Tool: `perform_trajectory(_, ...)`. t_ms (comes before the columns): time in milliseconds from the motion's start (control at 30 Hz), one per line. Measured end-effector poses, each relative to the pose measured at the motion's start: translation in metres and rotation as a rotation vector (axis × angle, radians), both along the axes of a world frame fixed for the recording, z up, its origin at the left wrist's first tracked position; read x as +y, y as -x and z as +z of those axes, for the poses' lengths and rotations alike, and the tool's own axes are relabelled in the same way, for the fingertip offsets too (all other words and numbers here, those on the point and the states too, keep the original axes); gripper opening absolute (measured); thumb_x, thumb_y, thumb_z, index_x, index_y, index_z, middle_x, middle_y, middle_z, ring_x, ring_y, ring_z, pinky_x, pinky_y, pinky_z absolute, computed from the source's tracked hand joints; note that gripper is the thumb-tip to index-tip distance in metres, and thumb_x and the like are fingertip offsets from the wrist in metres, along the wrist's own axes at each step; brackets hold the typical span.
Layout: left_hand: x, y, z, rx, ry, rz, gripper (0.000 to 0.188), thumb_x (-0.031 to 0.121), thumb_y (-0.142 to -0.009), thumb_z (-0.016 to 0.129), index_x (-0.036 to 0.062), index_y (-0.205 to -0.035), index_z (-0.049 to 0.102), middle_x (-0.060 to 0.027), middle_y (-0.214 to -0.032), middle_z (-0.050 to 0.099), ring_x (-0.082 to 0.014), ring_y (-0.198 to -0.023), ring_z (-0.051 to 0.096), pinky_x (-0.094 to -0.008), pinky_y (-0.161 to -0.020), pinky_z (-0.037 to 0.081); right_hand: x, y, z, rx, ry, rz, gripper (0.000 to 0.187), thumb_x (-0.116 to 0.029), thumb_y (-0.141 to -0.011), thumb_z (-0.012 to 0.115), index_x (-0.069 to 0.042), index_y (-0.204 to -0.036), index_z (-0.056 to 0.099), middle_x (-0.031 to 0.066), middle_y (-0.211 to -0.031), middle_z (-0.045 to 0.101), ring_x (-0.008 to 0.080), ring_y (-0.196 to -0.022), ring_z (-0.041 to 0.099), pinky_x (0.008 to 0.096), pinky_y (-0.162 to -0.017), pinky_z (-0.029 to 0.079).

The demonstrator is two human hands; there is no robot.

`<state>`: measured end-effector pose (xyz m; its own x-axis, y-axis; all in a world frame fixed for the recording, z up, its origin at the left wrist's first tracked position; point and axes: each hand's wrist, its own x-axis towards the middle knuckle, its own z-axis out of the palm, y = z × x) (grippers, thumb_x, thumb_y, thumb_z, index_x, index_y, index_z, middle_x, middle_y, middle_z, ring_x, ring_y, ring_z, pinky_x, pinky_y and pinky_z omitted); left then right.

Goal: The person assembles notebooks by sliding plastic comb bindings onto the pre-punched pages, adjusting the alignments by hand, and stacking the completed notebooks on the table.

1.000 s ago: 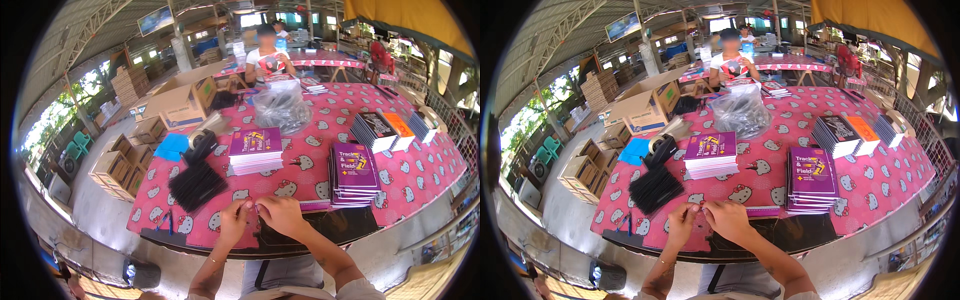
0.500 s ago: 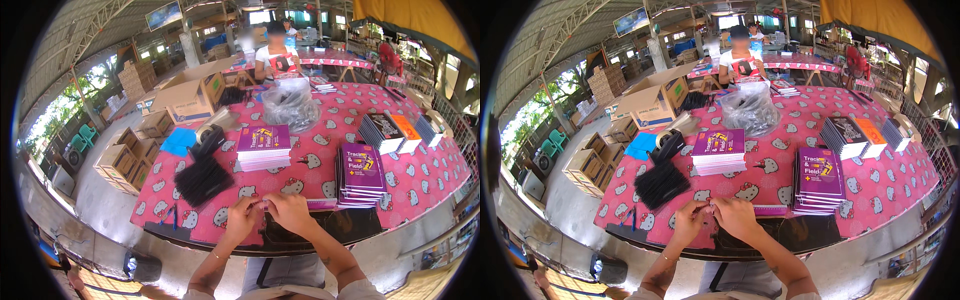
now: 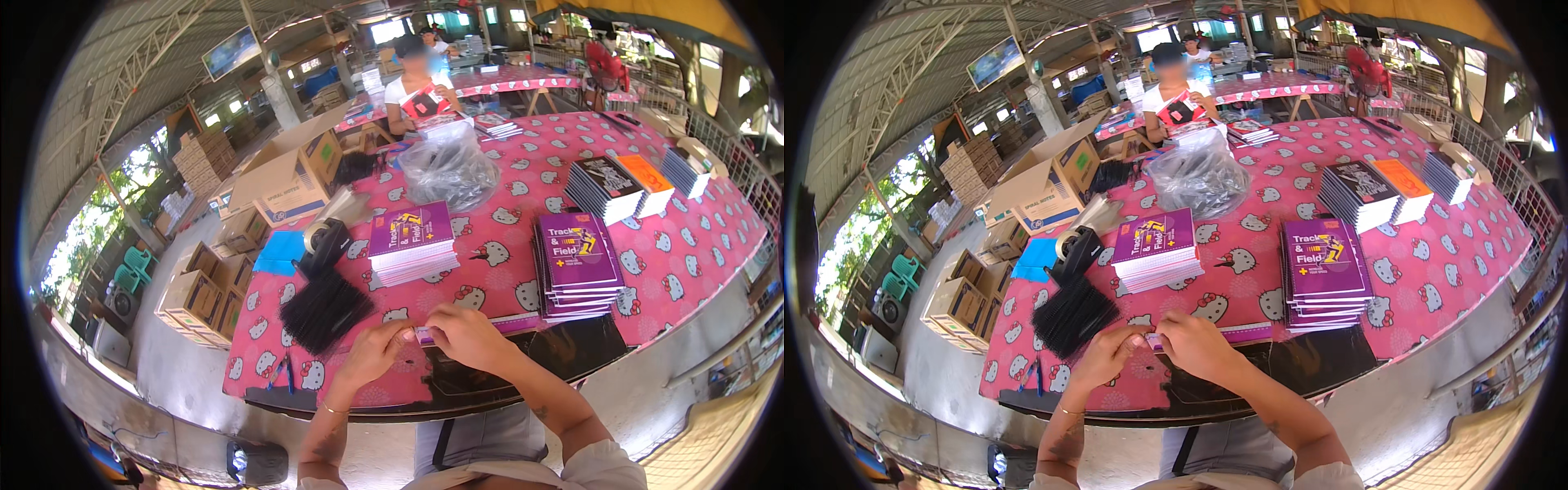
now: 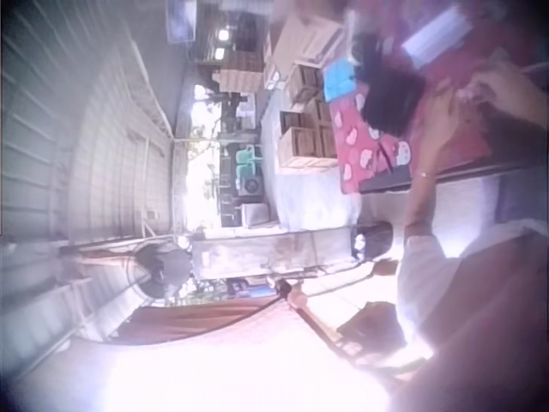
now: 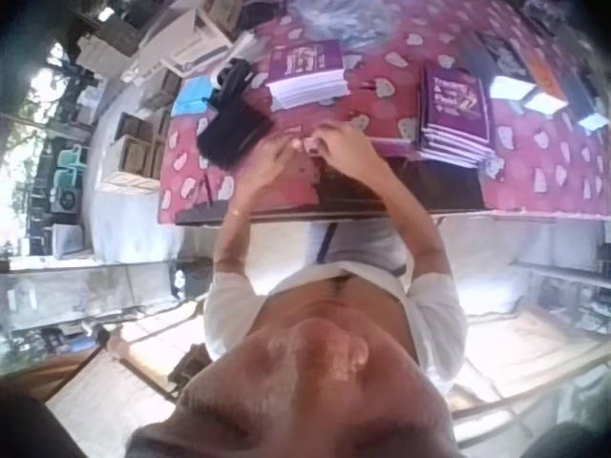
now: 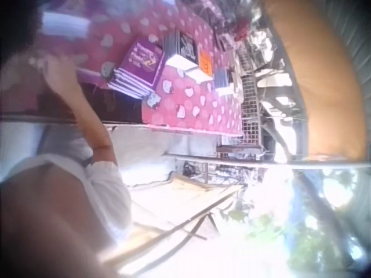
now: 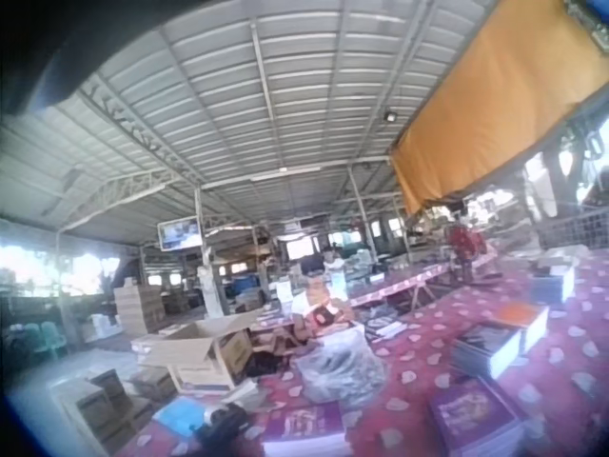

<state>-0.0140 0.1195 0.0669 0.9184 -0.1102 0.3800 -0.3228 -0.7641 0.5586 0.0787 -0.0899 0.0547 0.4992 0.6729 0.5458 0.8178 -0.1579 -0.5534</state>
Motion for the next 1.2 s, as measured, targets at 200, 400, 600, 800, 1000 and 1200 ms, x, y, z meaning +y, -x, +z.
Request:
perform_trajectory(200, -0.033, 0.001, 0.018, -0.146, 0.039, 0.069, 0.024, 0.007, -0.089, 0.077, 0.0021, -0.111, 0.069, -0.0143, -0.089, 0.064, -0.0336, -0.069, 0.066, -0.0369, -0.064, 0.053, -0.005, -0.008, -0.001, -0.050, -0.033, 0.040, 0.008, -0.009, -0.088, 0.069, -0.002, -0.092, 0.067, 0.0146, -0.086, 0.065, 0.0377, -0.076, 0.068, 0.0471, -0.068, 0.056)
perform_trajectory(400, -0.021, 0.000, 0.004, -0.091, -0.065, 0.050, 0.031, 0.009, -0.087, 0.079, 0.0038, -0.115, 0.067, -0.0130, -0.093, 0.066, -0.0283, -0.068, 0.065, -0.0373, -0.065, 0.053, -0.003, -0.007, -0.002, -0.030, -0.035, 0.073, 0.007, -0.008, -0.087, 0.069, -0.002, -0.090, 0.067, 0.0156, -0.086, 0.066, 0.0390, -0.079, 0.068, 0.0484, -0.070, 0.055)
perform_trajectory(600, -0.013, -0.002, 0.029, 0.277, 0.173, -0.031, 0.022, 0.008, -0.092, 0.077, 0.0010, -0.110, 0.067, -0.0072, -0.087, 0.069, -0.0101, -0.068, 0.060, -0.0274, -0.059, 0.047, -0.002, -0.016, -0.004, -0.033, 0.001, 0.093, 0.012, -0.006, -0.085, 0.070, -0.001, -0.096, 0.071, 0.0164, -0.091, 0.069, 0.0390, -0.082, 0.068, 0.0472, -0.075, 0.054)
perform_trajectory(800, -0.009, -0.002, 0.014, 0.145, 0.136, 0.027, 0.020, 0.006, -0.090, 0.079, 0.0011, -0.107, 0.069, -0.0063, -0.087, 0.069, -0.0078, -0.070, 0.059, -0.0263, -0.061, 0.048, -0.006, -0.018, 0.009, 0.094, 0.021, 0.132, 0.018, -0.005, -0.082, 0.072, 0.001, -0.099, 0.072, 0.0167, -0.092, 0.070, 0.0362, -0.087, 0.068, 0.0457, -0.077, 0.054)
perform_trajectory(1000, -0.008, -0.003, 0.012, 0.015, 0.097, 0.003, 0.021, 0.006, -0.088, 0.080, -0.0004, -0.106, 0.070, -0.0092, -0.095, 0.071, -0.0142, -0.077, 0.067, -0.0285, -0.069, 0.054, -0.004, -0.009, 0.017, 0.090, 0.044, 0.105, 0.015, -0.006, -0.085, 0.073, 0.001, -0.099, 0.072, 0.0164, -0.092, 0.069, 0.0363, -0.084, 0.069, 0.0443, -0.076, 0.055)
perform_trajectory(1200, -0.009, -0.005, 0.010, 0.037, 0.095, 0.001, 0.019, 0.005, -0.089, 0.078, -0.0004, -0.106, 0.070, -0.0117, -0.095, 0.070, -0.0177, -0.078, 0.067, -0.0308, -0.070, 0.054, -0.005, -0.012, 0.012, 0.076, 0.059, 0.099, 0.011, -0.004, -0.086, 0.073, 0.002, -0.096, 0.071, 0.0161, -0.089, 0.068, 0.0351, -0.077, 0.070, 0.0427, -0.066, 0.055)
